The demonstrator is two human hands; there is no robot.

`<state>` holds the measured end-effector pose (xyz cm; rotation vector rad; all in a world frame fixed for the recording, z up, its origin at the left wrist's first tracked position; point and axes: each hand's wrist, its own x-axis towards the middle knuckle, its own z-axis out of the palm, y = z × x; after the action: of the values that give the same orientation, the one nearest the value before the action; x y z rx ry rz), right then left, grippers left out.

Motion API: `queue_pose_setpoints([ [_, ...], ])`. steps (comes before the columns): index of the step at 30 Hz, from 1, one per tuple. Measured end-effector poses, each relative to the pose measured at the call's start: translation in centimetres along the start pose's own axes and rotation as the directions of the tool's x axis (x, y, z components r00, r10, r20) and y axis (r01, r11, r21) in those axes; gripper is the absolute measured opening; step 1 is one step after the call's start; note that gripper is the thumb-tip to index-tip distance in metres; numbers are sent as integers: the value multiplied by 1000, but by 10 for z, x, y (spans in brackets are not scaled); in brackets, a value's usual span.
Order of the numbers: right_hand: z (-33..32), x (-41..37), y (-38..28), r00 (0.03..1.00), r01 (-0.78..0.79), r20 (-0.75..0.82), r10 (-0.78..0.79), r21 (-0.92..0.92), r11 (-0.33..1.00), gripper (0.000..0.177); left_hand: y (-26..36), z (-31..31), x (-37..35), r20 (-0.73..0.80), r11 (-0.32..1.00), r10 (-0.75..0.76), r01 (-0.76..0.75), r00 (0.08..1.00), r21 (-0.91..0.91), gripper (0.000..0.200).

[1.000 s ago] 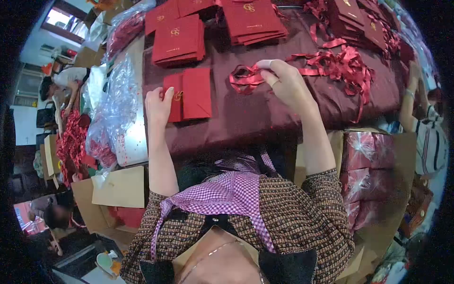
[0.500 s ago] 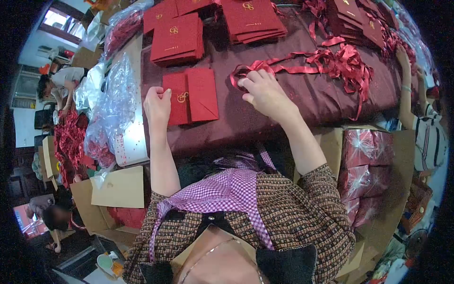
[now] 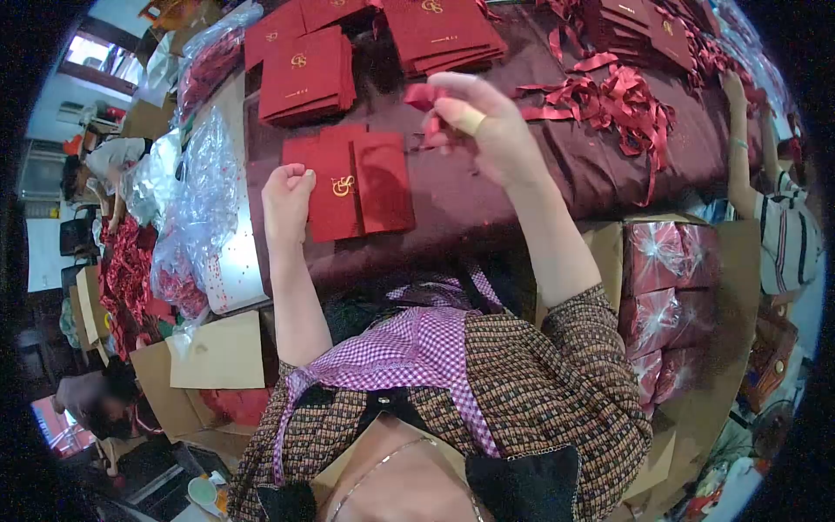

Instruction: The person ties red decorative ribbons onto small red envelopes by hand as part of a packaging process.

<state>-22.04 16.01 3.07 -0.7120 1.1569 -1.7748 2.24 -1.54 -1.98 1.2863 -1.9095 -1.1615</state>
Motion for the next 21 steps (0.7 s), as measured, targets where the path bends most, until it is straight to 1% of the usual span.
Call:
queue_pose_setpoints([
  [1,5,2,7,999,34,-16,-37,-111,993,33,0,1,-1,20,1000,-25,26,999,-12,23],
  [2,1,0,11,998,-34,-56,15,-359,933,35,0,1,-3,40,998,-52,53,998,-24,25],
  [3,-15,4,33,991,69,-55,-123,-580,812,36,2,0,-6,39,998,-56,56,998,-23,25],
  [4,-14,8,39,967,153,-16,-255,-764,627,37,7,-2,-10,63,995,-67,72,996,-69,28],
  [5,-18,1,36,974,88,-39,-222,-841,533,32,8,-3,-12,86,989,-79,88,993,-116,31],
  [6,-18,0,35,975,86,-38,-218,-842,532,32,6,-3,-12,86,989,-84,93,993,-117,31],
  [8,-21,-3,34,905,290,126,-406,-882,373,22,0,-2,-11,60,986,-33,42,998,-163,33],
  [9,-19,-5,32,891,335,171,-420,-872,357,16,1,-2,-11,62,986,-33,43,998,-164,33],
  [10,-19,-5,29,892,334,170,-420,-873,357,16,3,-2,-12,69,979,-52,65,996,-193,33],
  [12,-18,-7,26,833,525,446,-328,-824,214,22,6,-3,-13,78,972,-73,89,994,-219,33],
  [13,-19,-5,27,839,539,495,-226,-814,218,23,7,-3,-13,79,968,-80,96,994,-232,33],
  [14,-18,-7,28,839,539,496,-224,-812,221,23,6,-3,-14,78,964,-88,104,993,-244,32],
  [16,-12,-12,29,794,608,591,-142,-779,156,24,3,-3,-15,77,956,-86,104,993,-273,31],
  [17,-12,-13,35,807,590,580,-115,-799,111,21,2,-4,-15,76,948,-81,101,994,-303,29],
  [18,-14,-13,40,801,598,587,-116,-793,117,21,2,-6,-15,66,949,-85,101,994,-299,29],
  [20,-18,-12,48,838,544,533,-116,-834,90,16,5,-8,-18,111,925,-83,118,990,-362,24],
  [21,-16,-12,46,825,556,537,-174,-826,89,13,11,-8,-20,111,910,-100,136,989,-391,22],
])
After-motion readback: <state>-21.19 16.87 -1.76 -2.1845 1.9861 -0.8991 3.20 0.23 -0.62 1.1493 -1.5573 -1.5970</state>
